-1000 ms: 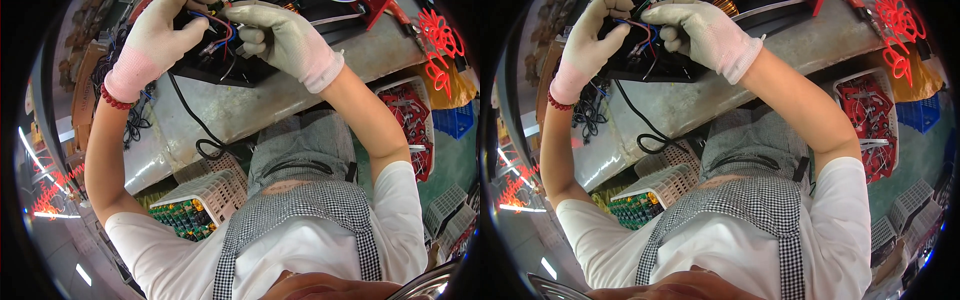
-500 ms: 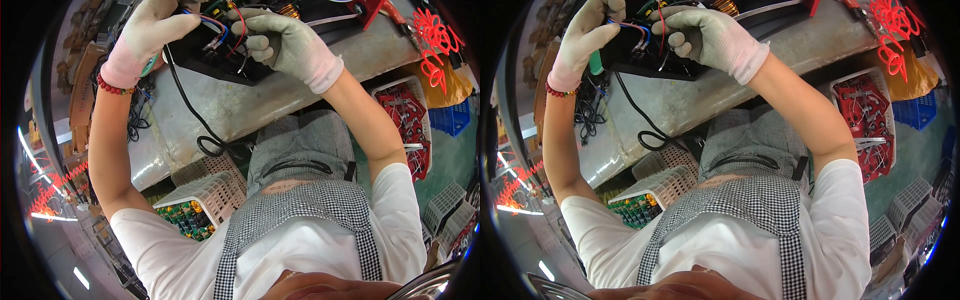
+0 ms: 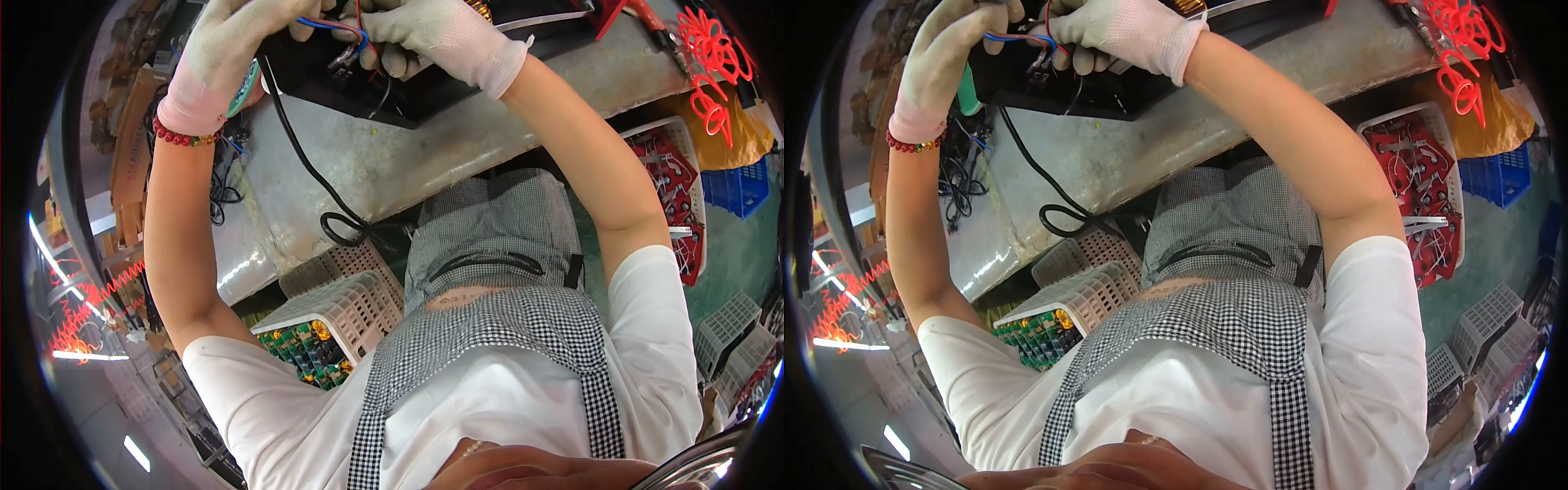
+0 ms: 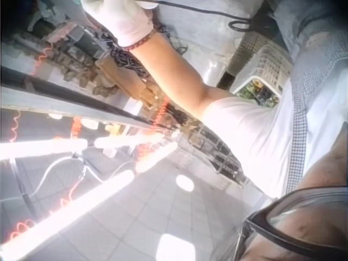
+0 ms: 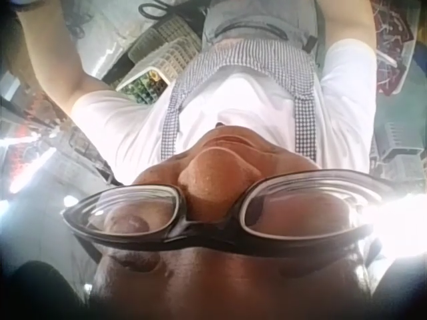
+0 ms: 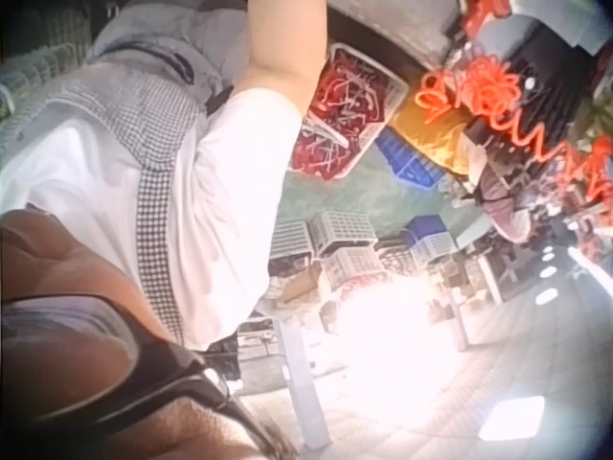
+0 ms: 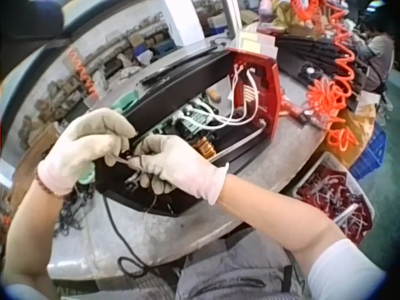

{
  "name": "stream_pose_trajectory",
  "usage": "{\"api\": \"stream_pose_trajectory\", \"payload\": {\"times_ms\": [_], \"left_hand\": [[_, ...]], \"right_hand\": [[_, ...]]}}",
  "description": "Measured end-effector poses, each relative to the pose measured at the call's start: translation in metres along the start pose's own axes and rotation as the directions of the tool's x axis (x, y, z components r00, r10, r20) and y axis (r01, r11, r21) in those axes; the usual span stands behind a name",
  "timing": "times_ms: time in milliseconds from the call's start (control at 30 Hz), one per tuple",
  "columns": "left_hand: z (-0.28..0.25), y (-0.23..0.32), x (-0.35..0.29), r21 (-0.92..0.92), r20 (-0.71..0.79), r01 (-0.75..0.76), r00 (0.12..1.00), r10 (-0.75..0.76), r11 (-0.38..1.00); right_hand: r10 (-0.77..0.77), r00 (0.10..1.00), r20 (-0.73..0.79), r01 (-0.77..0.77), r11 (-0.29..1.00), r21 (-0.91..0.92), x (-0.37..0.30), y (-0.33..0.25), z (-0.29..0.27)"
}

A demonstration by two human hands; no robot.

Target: The person assembles electronic components by hand, connecting internal wiring to circuit boards within an electronic housing, then applying product labels to the assembled unit.

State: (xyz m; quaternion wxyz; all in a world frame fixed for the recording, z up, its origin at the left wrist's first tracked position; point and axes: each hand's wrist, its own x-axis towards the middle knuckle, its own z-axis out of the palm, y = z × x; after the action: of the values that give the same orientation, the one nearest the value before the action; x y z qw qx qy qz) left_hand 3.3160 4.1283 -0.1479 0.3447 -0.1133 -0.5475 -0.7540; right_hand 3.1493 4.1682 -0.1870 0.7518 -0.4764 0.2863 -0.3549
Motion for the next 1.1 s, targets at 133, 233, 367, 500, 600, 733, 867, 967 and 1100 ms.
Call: {"api": "stream_pose_trajectory", "payload": {"times_ms": [133,233,367,500,600,733,867,967,1100], "left_hand": [[0.000,-0.006,-0.003,-0.045,-0.080,-0.040,0.996,0.036,0.998],[0.000,-0.005,-0.003,-0.153,-0.121,-0.036,0.993,0.017,0.988],[0.053,0.033,0.008,0.657,-0.692,0.693,0.711,-0.127,0.298],[0.049,0.012,0.020,0.459,-0.488,0.400,0.860,-0.151,0.793],[0.058,0.019,0.024,0.633,-0.758,0.740,0.652,-0.013,0.228],[0.055,0.014,0.015,0.658,-0.721,0.685,0.693,0.000,0.314],[0.059,0.006,0.016,0.682,-0.718,0.675,0.691,0.084,0.281],[0.066,0.008,0.013,0.733,-0.677,0.651,0.726,0.118,0.196],[0.086,0.005,0.007,0.749,-0.630,0.661,0.730,0.264,-0.040]], "right_hand": [[-0.123,0.977,-0.174,0.127,0.992,0.008,-0.009,0.024,0.000],[-0.157,0.959,-0.236,0.204,0.960,0.191,-0.014,0.043,-0.004],[-0.036,0.976,-0.213,0.139,0.859,0.492,-0.022,0.048,0.009],[-0.019,0.972,-0.232,0.123,0.888,0.443,-0.023,0.048,-0.006],[-0.616,0.772,0.157,0.636,0.748,-0.192,-0.018,0.059,-0.020],[-0.389,0.917,0.087,0.395,0.915,-0.078,-0.021,0.052,-0.011],[-0.160,0.987,-0.028,0.163,0.963,0.213,-0.020,0.049,-0.004],[-0.177,0.981,-0.075,0.188,0.964,0.186,-0.020,0.048,0.003],[-0.178,0.961,-0.211,0.224,0.950,0.216,-0.024,0.047,0.010]]}}
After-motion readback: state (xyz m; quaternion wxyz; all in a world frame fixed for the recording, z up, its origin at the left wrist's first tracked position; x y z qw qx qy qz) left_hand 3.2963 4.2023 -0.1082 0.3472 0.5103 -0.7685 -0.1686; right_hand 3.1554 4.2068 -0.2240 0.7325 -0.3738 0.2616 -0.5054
